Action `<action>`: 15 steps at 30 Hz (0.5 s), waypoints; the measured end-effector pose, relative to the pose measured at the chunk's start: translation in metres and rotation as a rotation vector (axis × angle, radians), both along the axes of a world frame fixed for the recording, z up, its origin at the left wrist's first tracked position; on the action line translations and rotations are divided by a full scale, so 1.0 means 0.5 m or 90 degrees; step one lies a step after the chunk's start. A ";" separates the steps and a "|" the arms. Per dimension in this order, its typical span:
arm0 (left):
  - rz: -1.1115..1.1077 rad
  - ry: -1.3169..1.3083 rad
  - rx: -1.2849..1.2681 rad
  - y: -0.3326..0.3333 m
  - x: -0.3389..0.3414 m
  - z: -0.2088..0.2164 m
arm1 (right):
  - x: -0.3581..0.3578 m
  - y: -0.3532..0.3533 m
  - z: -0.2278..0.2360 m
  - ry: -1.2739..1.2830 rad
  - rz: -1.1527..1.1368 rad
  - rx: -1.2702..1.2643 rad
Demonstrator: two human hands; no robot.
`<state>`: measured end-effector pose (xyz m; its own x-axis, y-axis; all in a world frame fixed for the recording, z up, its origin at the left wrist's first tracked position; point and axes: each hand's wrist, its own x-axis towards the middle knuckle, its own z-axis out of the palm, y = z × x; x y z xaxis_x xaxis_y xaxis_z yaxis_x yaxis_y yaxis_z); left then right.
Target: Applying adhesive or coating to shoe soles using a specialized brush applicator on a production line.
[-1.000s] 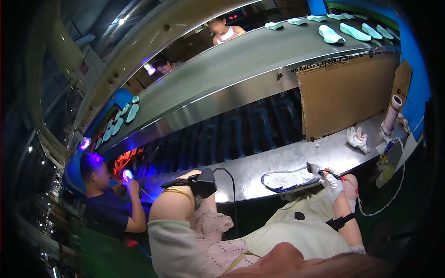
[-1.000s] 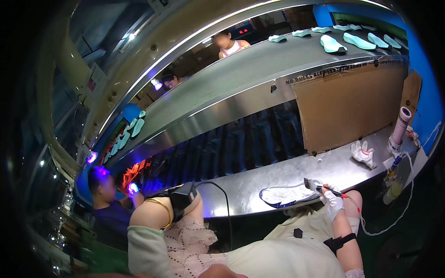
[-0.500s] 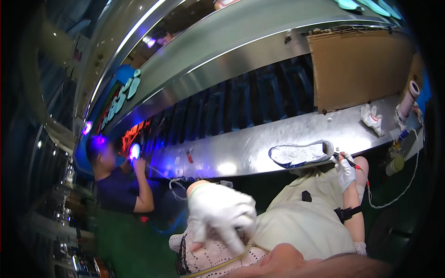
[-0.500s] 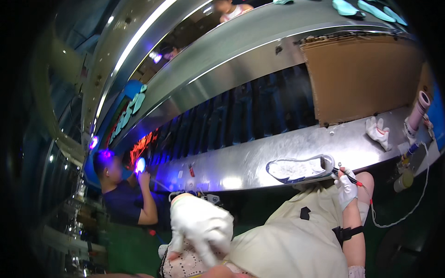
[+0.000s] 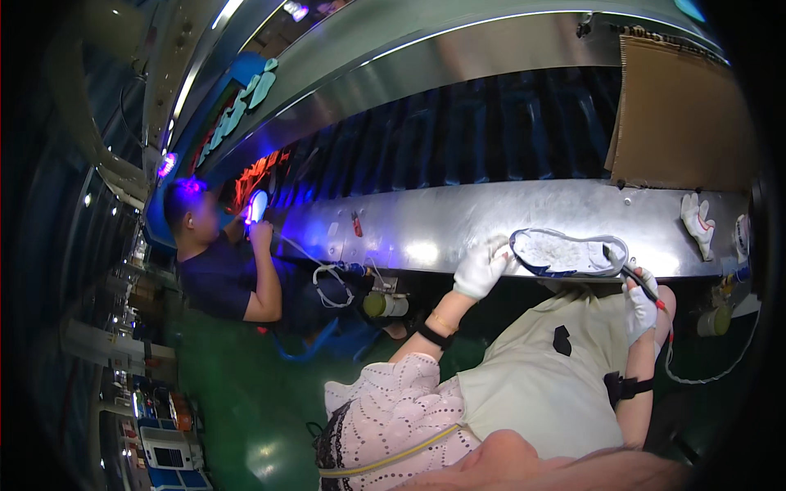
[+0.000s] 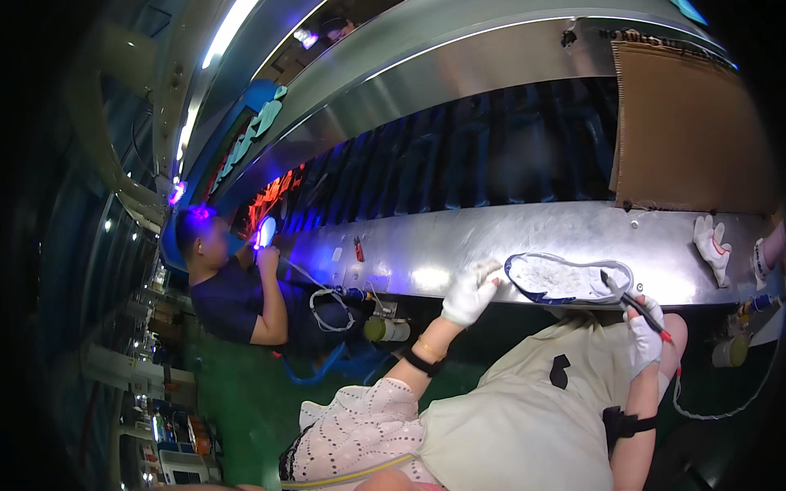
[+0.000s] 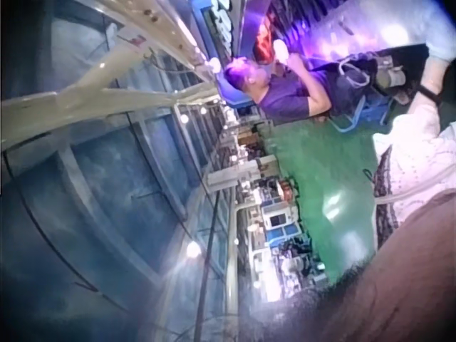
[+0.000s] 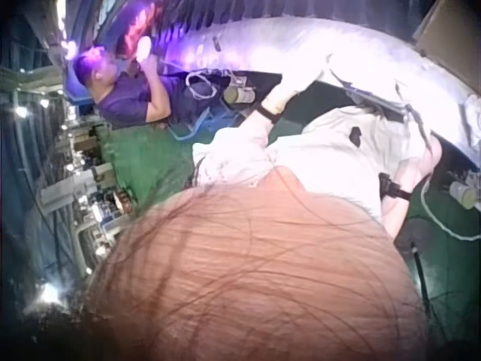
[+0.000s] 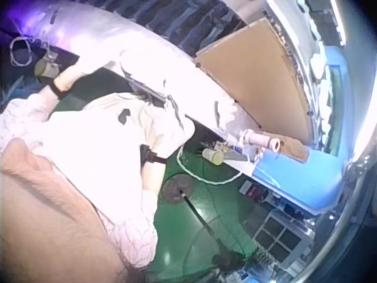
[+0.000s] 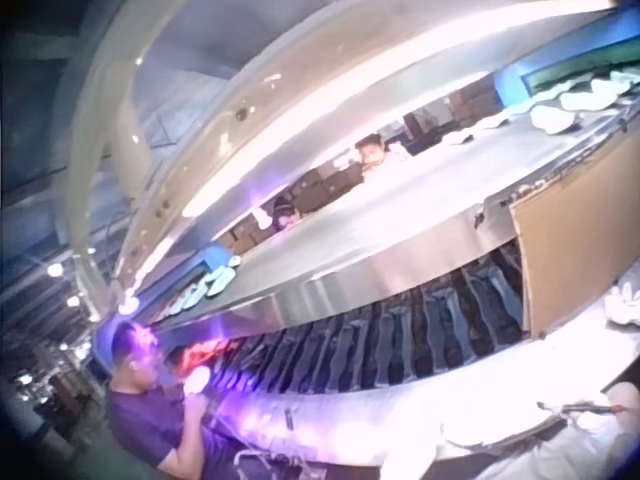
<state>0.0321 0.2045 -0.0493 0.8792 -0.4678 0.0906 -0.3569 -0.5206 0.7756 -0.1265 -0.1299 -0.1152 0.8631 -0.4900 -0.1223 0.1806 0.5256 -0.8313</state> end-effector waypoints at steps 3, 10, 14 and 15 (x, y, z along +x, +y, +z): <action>0.124 -0.234 0.165 0.026 0.045 -0.043 | 0.064 0.026 0.076 -0.010 0.070 -0.043; 0.285 -0.285 0.302 0.043 0.071 -0.131 | 0.151 0.081 0.112 0.048 0.172 -0.112; 0.289 -0.297 0.283 0.031 0.074 -0.126 | 0.149 0.055 0.022 0.176 0.243 -0.198; 0.280 -0.298 0.315 0.034 0.070 -0.127 | 0.147 0.067 0.020 0.146 0.207 -0.191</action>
<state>0.0673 0.2214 -0.1129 0.9144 -0.1705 0.3672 -0.2702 -0.9324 0.2398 -0.0529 -0.0963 -0.1051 0.9447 -0.2417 -0.2216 -0.1581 0.2564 -0.9536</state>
